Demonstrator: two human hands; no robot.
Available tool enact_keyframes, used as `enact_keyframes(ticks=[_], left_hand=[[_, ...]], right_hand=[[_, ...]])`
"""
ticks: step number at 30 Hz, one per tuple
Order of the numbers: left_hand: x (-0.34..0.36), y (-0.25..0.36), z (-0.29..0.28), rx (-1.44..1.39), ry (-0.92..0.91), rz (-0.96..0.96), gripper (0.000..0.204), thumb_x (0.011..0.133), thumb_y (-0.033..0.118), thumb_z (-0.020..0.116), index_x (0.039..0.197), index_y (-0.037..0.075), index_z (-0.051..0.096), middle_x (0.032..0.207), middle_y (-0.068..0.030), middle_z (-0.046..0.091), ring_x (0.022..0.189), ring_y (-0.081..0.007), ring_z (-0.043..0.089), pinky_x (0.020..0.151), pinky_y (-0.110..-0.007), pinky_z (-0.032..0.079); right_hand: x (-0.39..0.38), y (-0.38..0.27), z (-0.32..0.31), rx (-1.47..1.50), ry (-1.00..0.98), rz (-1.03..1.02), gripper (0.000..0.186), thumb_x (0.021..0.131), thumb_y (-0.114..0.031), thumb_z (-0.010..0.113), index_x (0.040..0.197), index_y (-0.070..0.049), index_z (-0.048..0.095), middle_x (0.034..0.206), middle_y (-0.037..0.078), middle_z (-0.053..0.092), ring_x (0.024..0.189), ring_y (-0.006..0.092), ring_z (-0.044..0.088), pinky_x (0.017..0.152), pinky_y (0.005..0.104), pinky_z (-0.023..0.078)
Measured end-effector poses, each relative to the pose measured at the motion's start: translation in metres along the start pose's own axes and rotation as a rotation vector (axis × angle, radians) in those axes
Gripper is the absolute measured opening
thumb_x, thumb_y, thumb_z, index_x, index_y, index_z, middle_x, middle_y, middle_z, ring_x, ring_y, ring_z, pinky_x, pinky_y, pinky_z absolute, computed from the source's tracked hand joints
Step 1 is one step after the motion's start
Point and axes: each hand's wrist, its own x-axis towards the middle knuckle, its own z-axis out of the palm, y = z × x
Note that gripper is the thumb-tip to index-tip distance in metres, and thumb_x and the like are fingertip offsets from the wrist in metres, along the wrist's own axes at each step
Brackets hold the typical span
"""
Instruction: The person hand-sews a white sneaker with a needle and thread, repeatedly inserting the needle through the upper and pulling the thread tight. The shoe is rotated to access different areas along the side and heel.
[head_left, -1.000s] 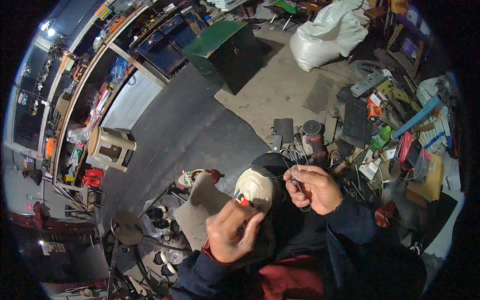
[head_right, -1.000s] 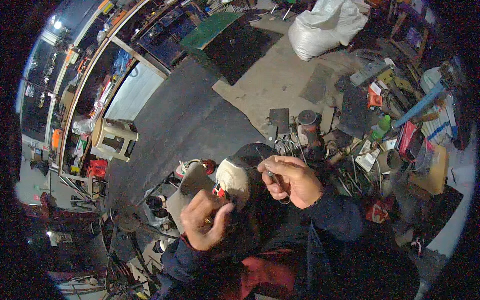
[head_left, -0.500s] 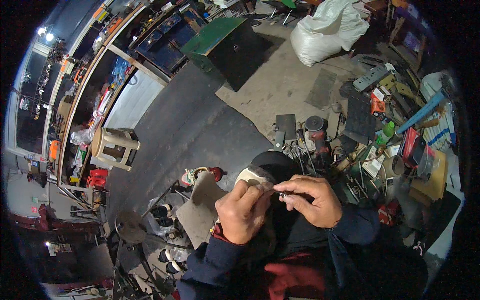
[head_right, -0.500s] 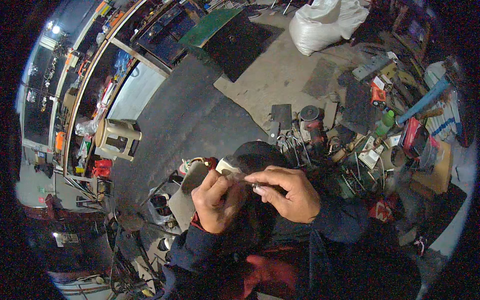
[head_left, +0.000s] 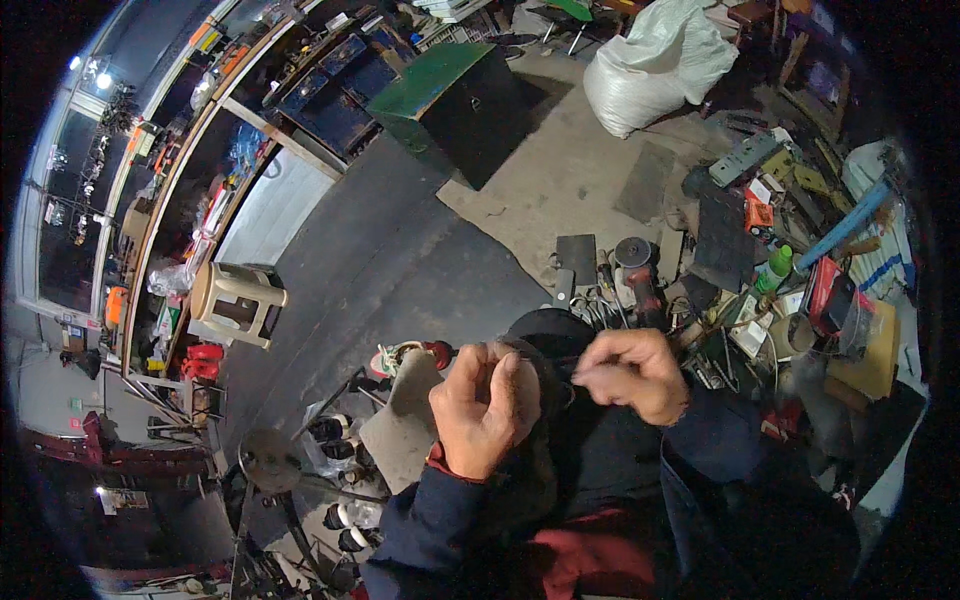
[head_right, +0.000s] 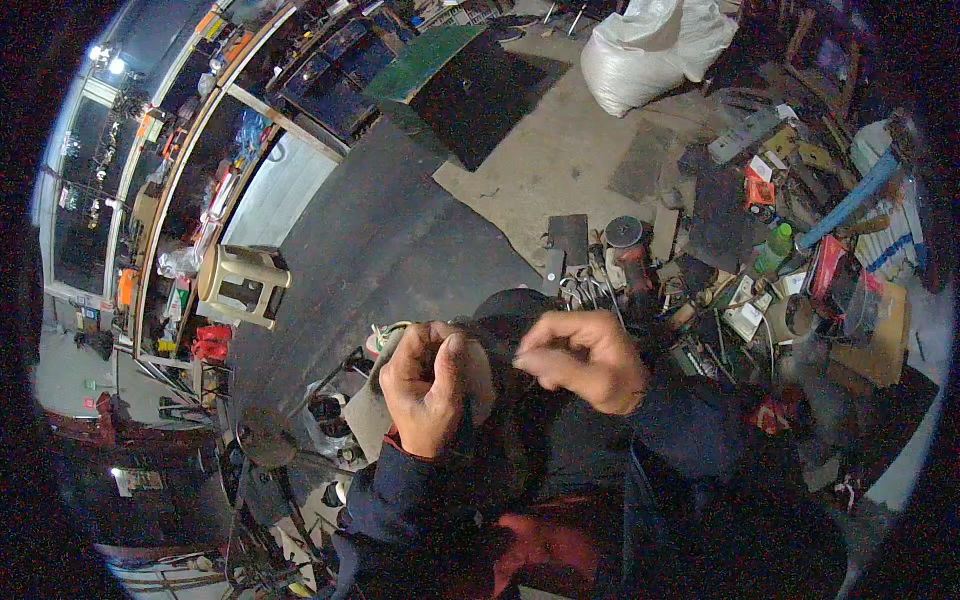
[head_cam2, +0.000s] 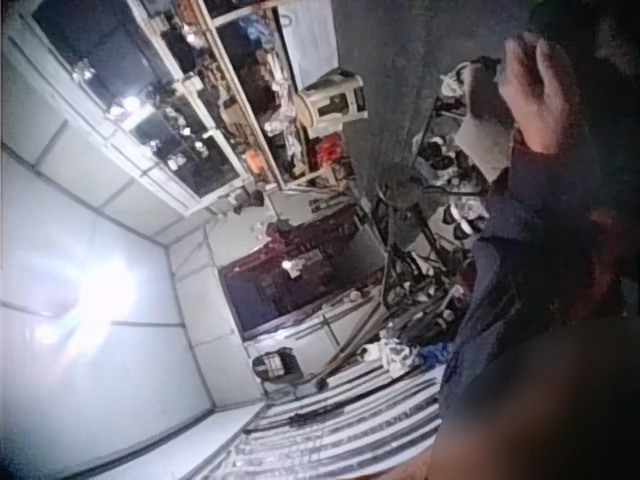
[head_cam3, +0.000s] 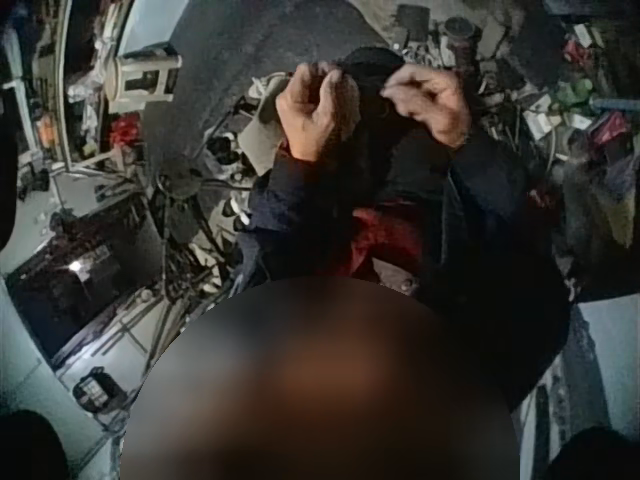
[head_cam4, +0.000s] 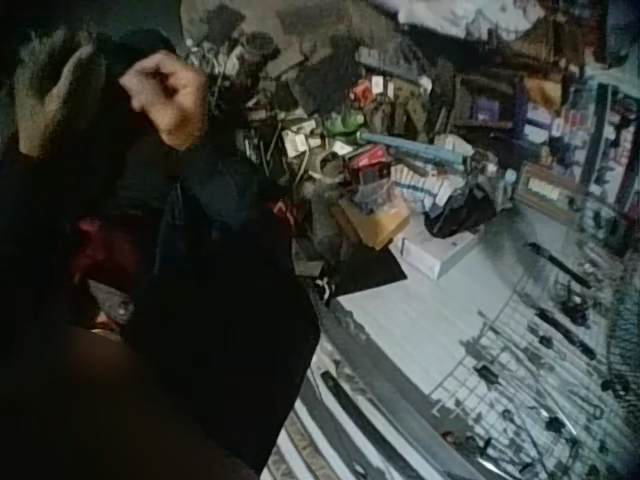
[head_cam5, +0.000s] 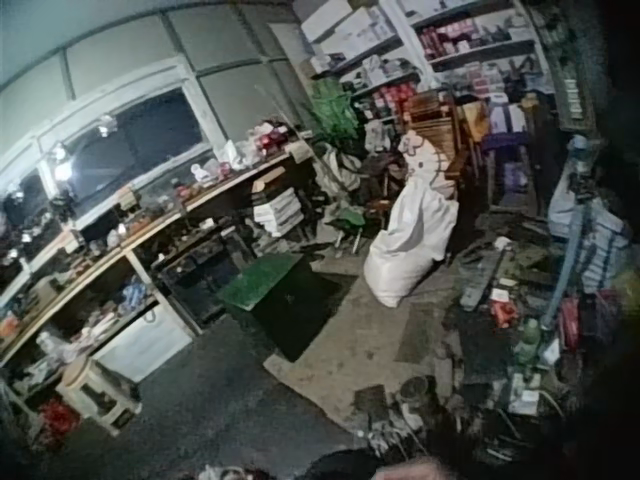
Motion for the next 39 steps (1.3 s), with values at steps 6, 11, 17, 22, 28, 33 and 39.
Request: enact_keyframes(ticks=[6,11,17,22,28,33,39], left_hand=[[0.001,0.001,0.001,-0.023,-0.022,-0.038,0.008,0.098,0.003,0.065,0.092,-0.002,0.062,0.087,-0.001,0.068,0.081,-0.0062,0.058,0.074,-0.023,0.048],[-0.003,0.005,0.0,-0.112,-0.004,-0.071,0.01,0.098,0.008,0.065,0.098,-0.002,0.066,0.087,-0.0068,0.073,0.078,-0.0104,0.066,0.072,-0.026,0.052],[-0.019,0.0,-0.036,-0.303,0.082,-0.209,0.017,0.105,0.015,0.056,0.113,0.003,0.066,0.077,0.0047,0.058,0.065,-0.0037,0.051,0.062,-0.021,0.041],[-0.056,-0.018,-0.095,-0.628,0.401,-0.287,0.026,0.107,0.025,0.051,0.121,0.004,0.058,0.063,0.005,0.042,0.053,-0.0038,0.034,0.048,-0.023,0.025],[-0.13,-0.072,-0.175,-0.807,0.599,-0.412,0.021,0.107,0.028,0.052,0.117,0.011,0.058,0.06,0.0053,0.038,0.047,-0.0053,0.031,0.044,-0.023,0.026],[-0.189,-0.12,-0.2,-0.99,0.577,-0.523,0.019,0.106,0.026,0.055,0.118,0.012,0.057,0.061,0.0054,0.034,0.049,-0.0089,0.033,0.049,-0.029,0.034],[-0.228,-0.158,-0.223,-1.026,0.558,-0.65,0.014,0.104,0.022,0.054,0.112,0.011,0.058,0.057,0.0068,0.027,0.046,-0.0083,0.026,0.047,-0.028,0.026]], right_hand=[[0.012,0.004,0.002,0.118,0.234,-0.267,0.035,0.096,-0.035,0.069,0.111,-0.003,0.067,0.065,-0.001,0.051,0.051,0.0076,0.042,0.047,0.0259,0.032],[0.021,0.006,0.018,-0.6,0.18,-0.249,0.027,0.089,-0.017,0.077,0.112,-0.003,0.071,0.071,0.01,0.063,0.063,0.0155,0.062,0.061,0.0298,0.049],[0.006,0.006,0.004,-0.351,0.23,-0.228,0.026,0.1,-0.023,0.062,0.086,-0.002,0.064,0.101,0.013,0.07,0.073,0.0159,0.065,0.066,0.0306,0.049],[0.023,-0.001,0.006,0.372,0.144,-0.282,0.033,0.105,-0.032,0.054,0.089,-0.004,0.061,0.128,0.023,0.064,0.067,0.0142,0.061,0.059,0.026,0.047],[0.039,-0.015,0.014,-0.393,0.122,-0.21,0.028,0.095,-0.029,0.07,0.1,-0.001,0.066,0.103,0.011,0.071,0.075,0.0103,0.062,0.06,0.0244,0.048],[0.037,0.006,0.016,-0.703,0.006,-0.1,0.044,0.075,-0.03,0.092,0.082,-0.005,0.057,0.065,0.001,0.054,0.06,0.0077,0.05,0.054,0.0272,0.042],[0.039,0.025,0.02,-0.535,0.069,-0.157,0.046,0.075,-0.026,0.093,0.074,-0.007,0.051,0.06,-0.004,0.046,0.056,0.0045,0.039,0.05,0.0249,0.033]])
